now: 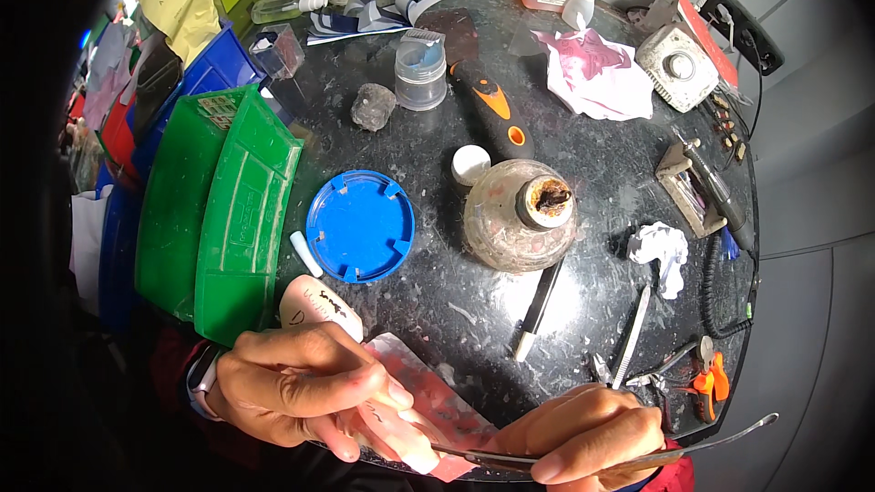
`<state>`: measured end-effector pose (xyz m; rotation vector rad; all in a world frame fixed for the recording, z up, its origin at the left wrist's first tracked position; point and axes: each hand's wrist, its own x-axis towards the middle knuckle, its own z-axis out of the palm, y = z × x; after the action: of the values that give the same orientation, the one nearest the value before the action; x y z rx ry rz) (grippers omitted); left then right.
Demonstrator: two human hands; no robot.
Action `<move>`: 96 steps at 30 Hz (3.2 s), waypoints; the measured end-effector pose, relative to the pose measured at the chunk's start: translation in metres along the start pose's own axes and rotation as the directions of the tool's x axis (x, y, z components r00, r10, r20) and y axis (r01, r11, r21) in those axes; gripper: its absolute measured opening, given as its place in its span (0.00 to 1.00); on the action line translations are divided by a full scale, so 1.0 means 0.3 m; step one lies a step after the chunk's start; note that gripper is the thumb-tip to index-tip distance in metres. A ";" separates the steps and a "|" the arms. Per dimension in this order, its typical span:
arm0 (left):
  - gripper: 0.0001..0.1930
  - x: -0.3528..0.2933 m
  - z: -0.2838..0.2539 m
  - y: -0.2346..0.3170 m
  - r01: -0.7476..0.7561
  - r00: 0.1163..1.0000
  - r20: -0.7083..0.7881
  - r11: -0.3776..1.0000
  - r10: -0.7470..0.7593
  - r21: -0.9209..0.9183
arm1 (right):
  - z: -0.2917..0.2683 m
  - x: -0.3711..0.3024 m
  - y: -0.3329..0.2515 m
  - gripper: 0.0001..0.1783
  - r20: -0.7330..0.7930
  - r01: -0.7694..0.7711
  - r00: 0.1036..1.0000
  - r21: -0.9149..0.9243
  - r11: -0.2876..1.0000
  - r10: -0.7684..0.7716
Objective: The person uses a wax spatula and a brush to shape and smooth pink wax onto a denture base while working at a laboratory bench.
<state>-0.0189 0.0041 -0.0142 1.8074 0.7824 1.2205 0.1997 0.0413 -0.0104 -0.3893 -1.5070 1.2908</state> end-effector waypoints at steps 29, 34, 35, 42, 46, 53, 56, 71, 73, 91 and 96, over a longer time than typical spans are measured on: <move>0.26 0.010 0.008 0.018 0.038 0.998 -0.049 0.999 -0.036 0.023 | 0.003 0.004 -0.010 0.17 -0.118 0.084 0.989 -0.057 0.995 -0.090; 0.27 -0.003 -0.004 0.008 0.018 0.999 -0.047 0.999 -0.016 0.044 | -0.001 0.001 0.009 0.17 -0.041 0.047 0.998 -0.109 0.993 -0.051; 0.27 -0.007 -0.008 0.005 0.022 0.999 -0.047 0.999 -0.020 0.039 | 0.003 0.003 0.013 0.17 -0.038 0.045 0.998 -0.106 0.993 -0.049; 0.27 0.008 0.011 0.015 0.005 0.997 -0.083 1.000 -0.004 0.006 | -0.013 0.004 -0.022 0.16 -0.049 -0.007 0.999 -0.072 0.997 0.003; 0.26 0.000 0.006 0.016 0.014 0.996 -0.085 1.000 -0.012 0.023 | -0.013 0.007 -0.013 0.16 -0.027 0.016 0.999 -0.077 0.997 -0.018; 0.24 -0.016 0.014 -0.009 -0.059 0.990 -0.131 0.998 0.056 -0.016 | -0.007 0.016 -0.016 0.15 -0.079 0.050 0.995 -0.078 0.996 -0.056; 0.27 -0.018 0.001 -0.006 -0.068 0.993 -0.095 0.997 0.064 -0.034 | -0.009 0.025 0.005 0.13 -0.173 0.123 0.975 -0.111 0.986 -0.141; 0.24 -0.013 0.007 -0.001 -0.118 0.988 -0.109 0.989 0.107 -0.093 | -0.030 0.028 0.033 0.14 -0.225 0.208 0.916 -0.441 0.873 -0.332; 0.23 -0.007 0.007 0.003 -0.103 0.989 -0.109 0.992 0.095 -0.069 | -0.027 0.031 0.037 0.15 -0.225 0.227 0.911 -0.424 0.877 -0.345; 0.23 -0.023 0.005 0.009 0.033 0.990 -0.130 0.978 -0.061 -0.206 | -0.032 -0.001 -0.001 0.12 0.161 0.156 0.983 -0.507 0.847 -0.084; 0.22 -0.025 0.022 0.020 0.105 0.959 -0.206 0.916 -0.197 -0.388 | -0.011 0.028 -0.019 0.26 0.337 0.225 0.940 -0.488 0.843 -0.055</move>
<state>-0.0150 -0.0069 -0.0137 1.2810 0.7484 1.3947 0.2012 0.0475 -0.0018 -0.4208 -2.1239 0.8302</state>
